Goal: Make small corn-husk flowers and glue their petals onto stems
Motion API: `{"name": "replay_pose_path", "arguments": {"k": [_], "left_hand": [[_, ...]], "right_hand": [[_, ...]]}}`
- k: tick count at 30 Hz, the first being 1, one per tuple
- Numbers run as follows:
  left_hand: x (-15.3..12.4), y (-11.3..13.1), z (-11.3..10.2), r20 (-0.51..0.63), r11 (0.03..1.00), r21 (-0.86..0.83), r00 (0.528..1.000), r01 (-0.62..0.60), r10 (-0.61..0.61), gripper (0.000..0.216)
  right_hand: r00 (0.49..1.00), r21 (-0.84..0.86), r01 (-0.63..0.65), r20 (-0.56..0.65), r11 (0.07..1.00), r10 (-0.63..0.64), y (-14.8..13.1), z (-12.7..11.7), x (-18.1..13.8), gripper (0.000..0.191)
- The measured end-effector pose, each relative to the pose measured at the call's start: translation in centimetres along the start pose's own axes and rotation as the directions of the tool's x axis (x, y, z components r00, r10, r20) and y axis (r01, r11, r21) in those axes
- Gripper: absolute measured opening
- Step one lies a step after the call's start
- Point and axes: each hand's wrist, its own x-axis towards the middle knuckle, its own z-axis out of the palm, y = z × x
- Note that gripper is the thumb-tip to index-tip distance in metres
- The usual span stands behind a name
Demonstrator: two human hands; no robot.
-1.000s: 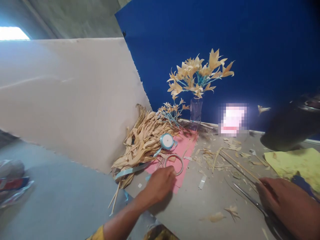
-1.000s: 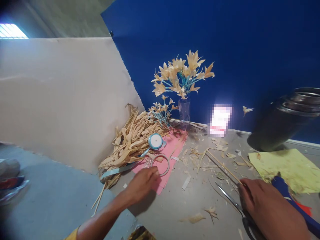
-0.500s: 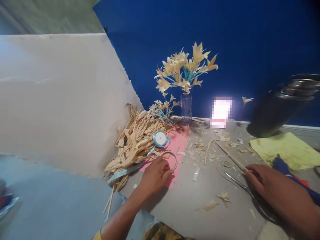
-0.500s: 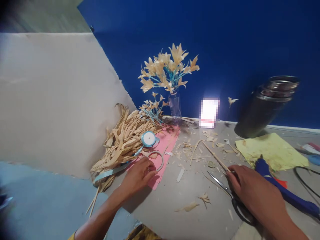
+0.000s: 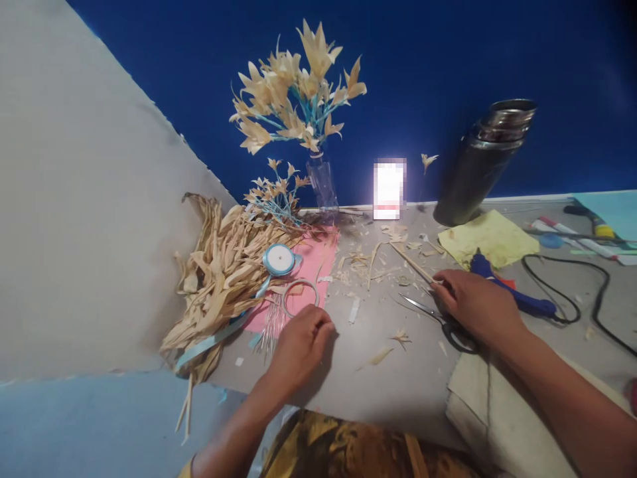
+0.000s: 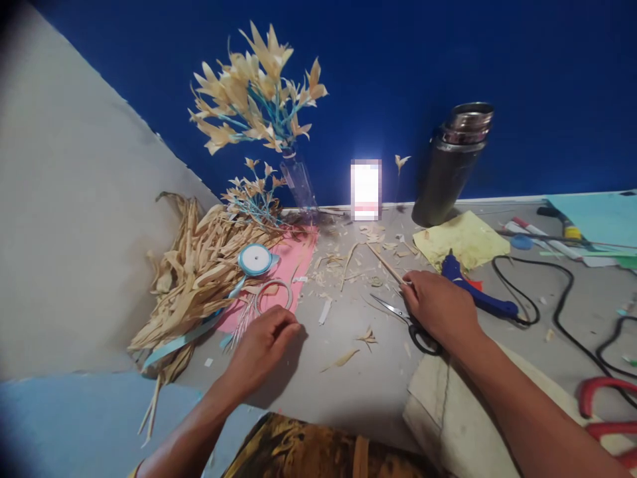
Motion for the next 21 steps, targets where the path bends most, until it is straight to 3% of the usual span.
{"name": "replay_pose_path", "arguments": {"k": [4, 10, 15, 17, 19, 21], "left_hand": [[0.2, 2.7, 2.8, 0.215, 0.996, -0.044, 0.973, -0.076, 0.084, 0.017], [2.1, 5.6, 6.5, 0.357, 0.967, 0.161, 0.925, -0.198, 0.13, 0.011], [2.9, 5.7, 7.7, 0.342, 0.956, 0.206, 0.931, -0.208, 0.129, 0.012], [3.0, 5.6, 7.5, 0.315, 0.982, 0.104, 0.942, -0.158, 0.118, 0.01], [3.2, 5.6, 7.1, 0.256, 0.99, -0.133, 0.963, -0.054, 0.087, 0.009], [3.5, 5.5, 6.6, 0.265, 0.88, -0.467, 0.963, 0.093, 0.039, 0.016]], "right_hand": [[1.0, -0.011, 0.003, 0.025, 1.0, -0.002, -0.2, -0.3, 0.0, 0.024], [0.999, -0.007, 0.03, 0.032, 1.0, -0.03, -0.1, 0.2, -0.1, 0.024], [0.998, 0.026, 0.055, 0.039, 0.998, -0.056, 0.4, 0.8, 0.0, 0.026], [0.998, 0.041, 0.062, 0.03, 0.997, -0.063, 0.5, 0.9, 0.0, 0.027], [0.998, 0.041, 0.064, 0.021, 0.997, -0.065, 0.6, 1.0, 0.0, 0.027], [0.998, 0.032, 0.062, 0.026, 0.998, -0.063, 0.5, 1.0, 0.1, 0.026]]}}
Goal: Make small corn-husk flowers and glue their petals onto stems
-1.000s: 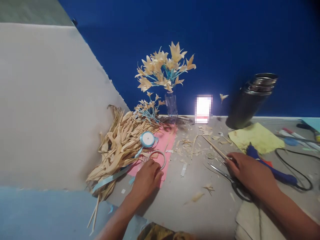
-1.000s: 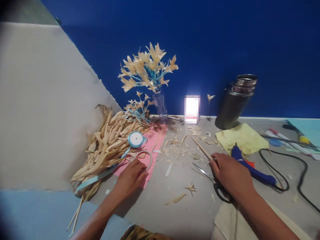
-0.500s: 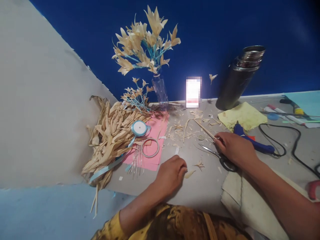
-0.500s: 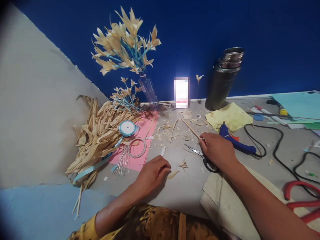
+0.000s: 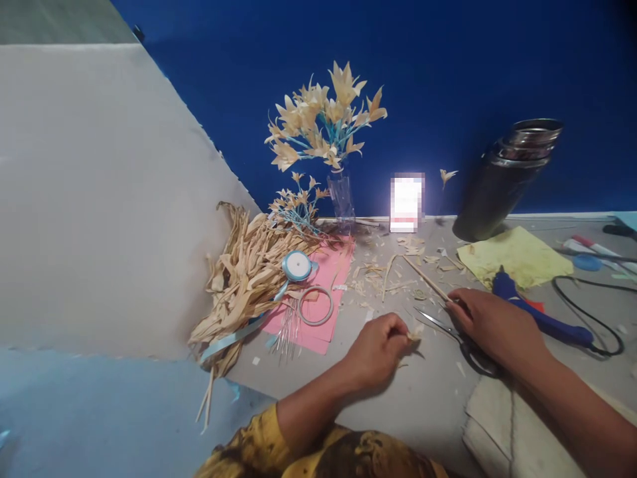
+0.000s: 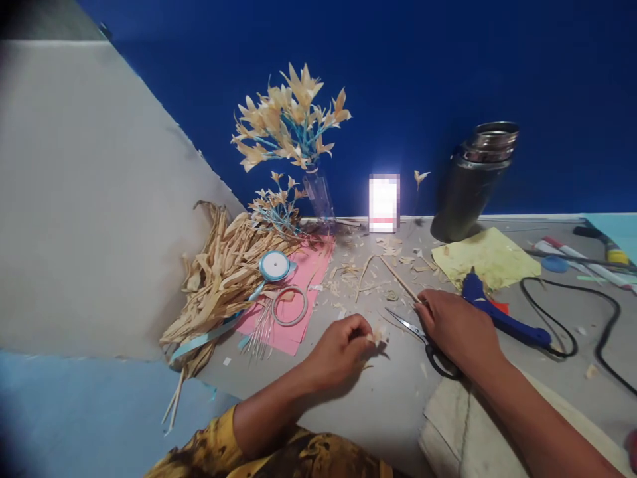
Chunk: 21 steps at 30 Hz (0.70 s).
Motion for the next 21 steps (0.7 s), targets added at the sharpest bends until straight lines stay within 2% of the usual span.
{"name": "replay_pose_path", "arguments": {"k": [2, 3, 5, 8, 11, 14, 16, 18, 20, 21], "left_hand": [[0.2, 0.0, -0.6, 0.046, 0.937, -0.346, 0.998, 0.054, -0.041, 0.027], [0.2, 0.0, -0.8, 0.063, 0.883, -0.464, 0.997, 0.07, -0.046, 0.034], [0.3, 0.0, -1.1, 0.036, 0.801, -0.596, 0.999, 0.052, -0.037, 0.043], [0.3, 0.1, -1.0, -0.015, 0.753, -0.658, 1.0, -0.003, -0.008, 0.05], [0.1, 0.2, -0.6, -0.033, 0.774, -0.632, 0.999, -0.033, 0.016, 0.051], [-0.1, 0.1, -0.4, -0.112, 0.848, -0.52, 0.992, -0.101, 0.049, 0.044], [-0.3, 0.1, -0.2, -0.186, 0.904, -0.388, 0.976, -0.178, 0.112, 0.033], [-0.5, 0.0, -0.1, -0.233, 0.937, -0.249, 0.954, -0.245, 0.187, 0.023], [-0.5, 0.0, 0.1, -0.245, 0.949, -0.15, 0.94, -0.278, 0.237, 0.018], [-0.5, 0.0, 0.2, -0.242, 0.951, -0.113, 0.937, -0.287, 0.253, 0.017]], "right_hand": [[1.0, -0.015, -0.006, 0.02, 1.0, 0.006, -0.2, -0.1, 0.0, 0.026], [1.0, -0.025, -0.009, 0.028, 1.0, 0.01, -0.3, -0.1, 0.0, 0.025], [0.999, -0.044, -0.005, 0.038, 0.999, 0.007, -0.4, -0.1, 0.0, 0.024], [1.0, -0.056, 0.022, 0.016, 0.998, -0.021, -0.4, 0.0, 0.0, 0.023], [0.999, -0.009, 0.034, -0.036, 0.999, -0.034, -0.3, -0.2, 0.0, 0.024], [0.998, 0.212, 0.06, -0.046, 0.975, -0.052, -0.9, -1.0, -0.3, 0.027], [0.987, 0.474, 0.114, 0.047, 0.873, -0.154, -1.9, -1.8, -0.8, 0.028], [0.939, 0.711, 0.1, 0.165, 0.696, -0.303, -3.0, -2.5, -1.6, 0.03], [0.91, 0.829, 0.038, 0.202, 0.557, -0.363, -4.0, -3.0, -2.3, 0.032], [0.912, 0.856, 0.022, 0.194, 0.516, -0.361, -4.3, -3.1, -2.5, 0.033]]}}
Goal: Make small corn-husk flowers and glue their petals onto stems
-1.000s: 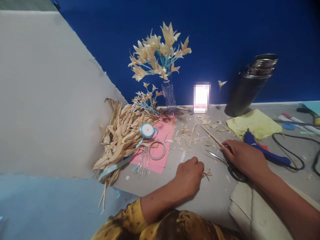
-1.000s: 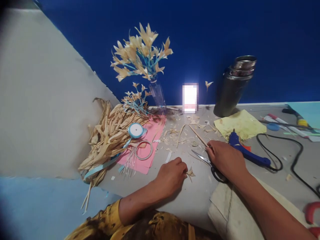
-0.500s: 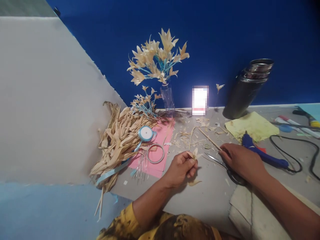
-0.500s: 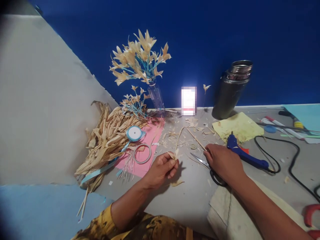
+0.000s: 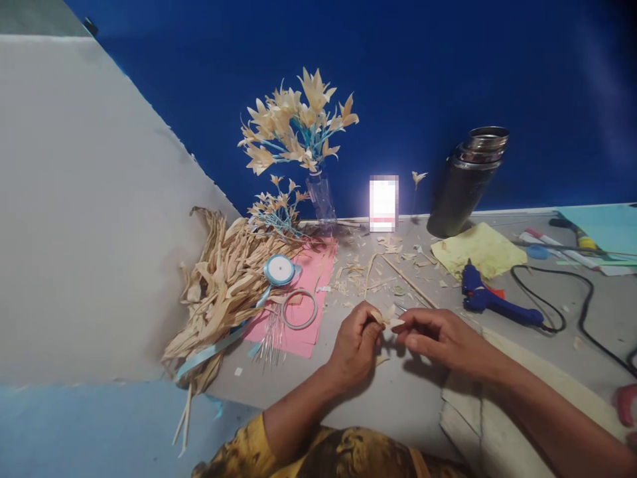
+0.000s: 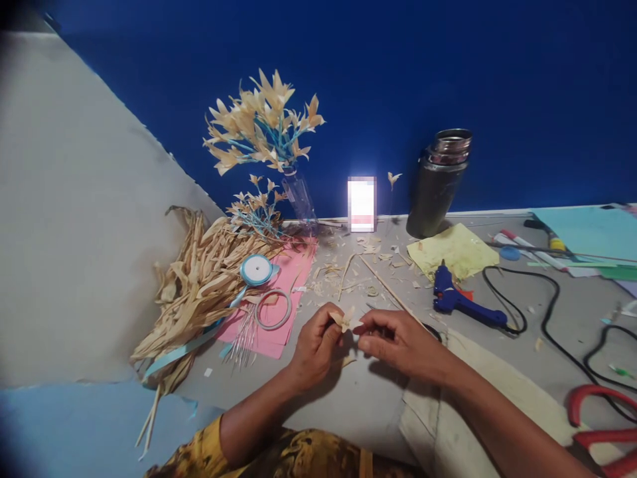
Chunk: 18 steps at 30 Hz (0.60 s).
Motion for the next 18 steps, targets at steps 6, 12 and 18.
{"name": "replay_pose_path", "arguments": {"k": [6, 12, 18], "left_hand": [[0.03, -0.24, 0.68, 0.021, 0.994, 0.1, 0.999, -0.044, 0.042, 0.018], [0.18, -0.21, 0.86, 0.041, 0.997, 0.045, 0.998, -0.059, 0.057, 0.012], [0.34, -0.56, 0.87, 0.04, 0.996, -0.004, 0.995, -0.092, 0.092, 0.018]], "right_hand": [[0.988, -0.007, 0.015, -0.157, 1.0, -0.016, -0.67, 0.01, -0.09, 0.031], [0.98, -0.05, 0.013, -0.197, 0.999, -0.023, -0.75, -0.01, -0.06, 0.028], [0.983, -0.085, -0.009, -0.185, 0.996, -0.007, -0.59, 0.02, -0.02, 0.03]]}}
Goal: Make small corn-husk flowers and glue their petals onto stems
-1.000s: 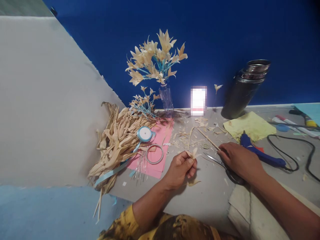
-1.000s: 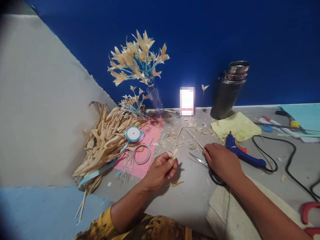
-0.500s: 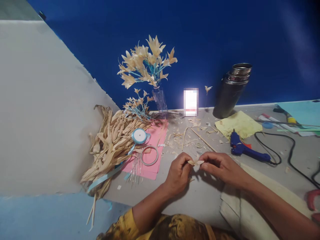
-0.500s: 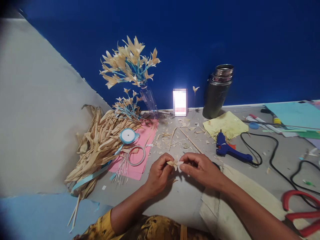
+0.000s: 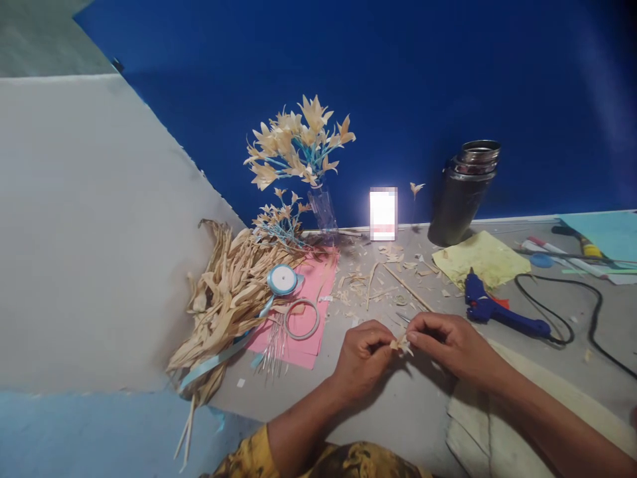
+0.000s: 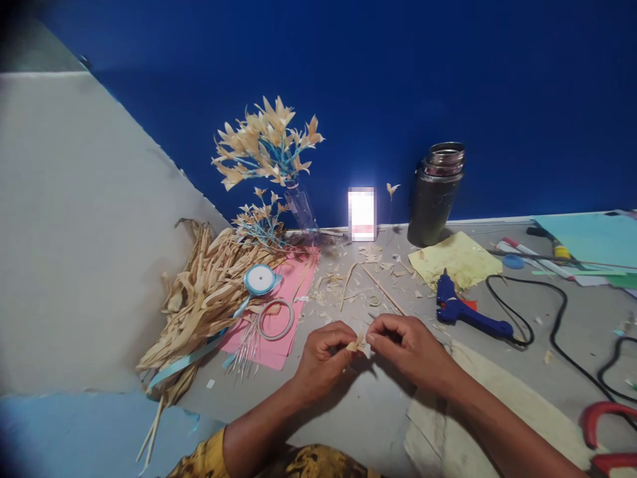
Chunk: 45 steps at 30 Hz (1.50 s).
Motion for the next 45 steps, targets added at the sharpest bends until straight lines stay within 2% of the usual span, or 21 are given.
{"name": "replay_pose_path", "arguments": {"k": [2, 4, 6, 8, 10, 12, 14, 16, 19, 21, 24, 28, 31, 33, 37, 40, 43, 45], "left_hand": [[0.0, -0.1, -0.2, 0.036, 1.0, 0.001, 0.999, 0.017, -0.017, 0.016], [-0.1, 0.0, -0.8, 0.041, 0.994, 0.069, 0.995, 0.083, -0.086, 0.013], [-0.4, 0.1, -2.1, 0.001, 0.961, 0.204, 0.982, 0.186, -0.19, 0.013], [-1.1, 0.4, -4.4, -0.044, 0.881, 0.386, 0.959, 0.274, -0.279, 0.014], [-2.3, 0.7, -7.3, -0.173, 0.745, 0.566, 0.935, 0.352, -0.31, 0.017], [-3.7, 1.1, -10.2, -0.298, 0.547, 0.707, 0.89, 0.448, -0.344, 0.015], [-5.1, 1.4, -12.5, -0.385, 0.357, 0.776, 0.839, 0.519, -0.384, 0.012], [-6.2, 1.4, -13.9, -0.44, 0.221, 0.794, 0.785, 0.567, -0.436, 0.016], [-6.9, 0.9, -14.7, -0.451, 0.114, 0.805, 0.725, 0.582, -0.52, 0.02], [-6.9, 0.5, -14.9, -0.438, 0.11, 0.811, 0.722, 0.574, -0.536, 0.022], [-6.8, -0.2, -15.6, -0.409, 0.169, 0.806, 0.74, 0.567, -0.534, 0.021], [-7.1, -1.0, -16.9, -0.366, 0.325, 0.759, 0.782, 0.564, -0.504, 0.022], [-7.4, -1.5, -17.3, -0.354, 0.432, 0.666, 0.768, 0.608, -0.534, 0.023], [-7.5, -1.9, -17.3, -0.356, 0.432, 0.674, 0.776, 0.599, -0.52, 0.022], [-7.3, -2.0, -17.3, -0.348, 0.353, 0.755, 0.794, 0.552, -0.499, 0.016], [-6.9, -1.8, -17.5, -0.337, 0.37, 0.747, 0.795, 0.552, -0.505, 0.016], [-7.0, -1.5, -17.8, -0.332, 0.467, 0.644, 0.771, 0.606, -0.543, 0.017], [-7.4, -1.1, -17.8, -0.328, 0.526, 0.496, 0.711, 0.69, -0.623, 0.02]], "right_hand": [[1.0, -0.006, -0.011, 0.018, 1.0, 0.012, 0.1, -0.2, 0.1, 0.03], [0.999, -0.027, -0.024, 0.028, 0.999, 0.025, 0.3, -0.4, 0.2, 0.031], [0.998, -0.068, -0.039, 0.04, 0.997, 0.042, 0.7, -0.8, 0.3, 0.033], [0.996, -0.108, -0.058, 0.06, 0.993, 0.064, 1.3, -1.1, 0.5, 0.035], [0.993, -0.141, -0.068, 0.081, 0.988, 0.08, 1.9, -1.3, 0.6, 0.037], [0.992, -0.184, -0.066, 0.093, 0.981, 0.084, 2.4, -1.4, 0.7, 0.037], [0.991, -0.236, -0.059, 0.101, 0.97, 0.085, 2.7, -1.4, 0.7, 0.038], [0.991, -0.283, -0.059, 0.102, 0.957, 0.092, 2.7, -1.5, 0.7, 0.039], [0.989, -0.323, -0.057, 0.11, 0.945, 0.098, 2.4, -1.5, 0.8, 0.039], [0.989, -0.333, -0.053, 0.113, 0.941, 0.095, 2.3, -1.5, 0.8, 0.038], [0.991, -0.349, -0.053, 0.099, 0.936, 0.093, 2.4, -1.6, 0.9, 0.035], [0.995, -0.4, -0.057, 0.056, 0.915, 0.086, 3.2, -1.8, 1.0, 0.032], [0.997, -0.427, -0.057, 0.017, 0.902, 0.071, 3.7, -2.0, 1.1, 0.03], [0.998, -0.436, -0.06, -0.004, 0.898, 0.065, 3.8, -2.0, 1.1, 0.029], [0.998, -0.439, -0.067, -0.024, 0.896, 0.062, 3.8, -1.9, 1.2, 0.027], [0.997, -0.443, -0.073, -0.035, 0.893, 0.065, 3.9, -1.9, 1.2, 0.027], [0.997, -0.452, -0.079, -0.054, 0.888, 0.062, 4.0, -1.9, 1.1, 0.027], [0.997, -0.462, -0.074, -0.056, 0.884, 0.054, 4.0, -1.9, 1.1, 0.028]]}}
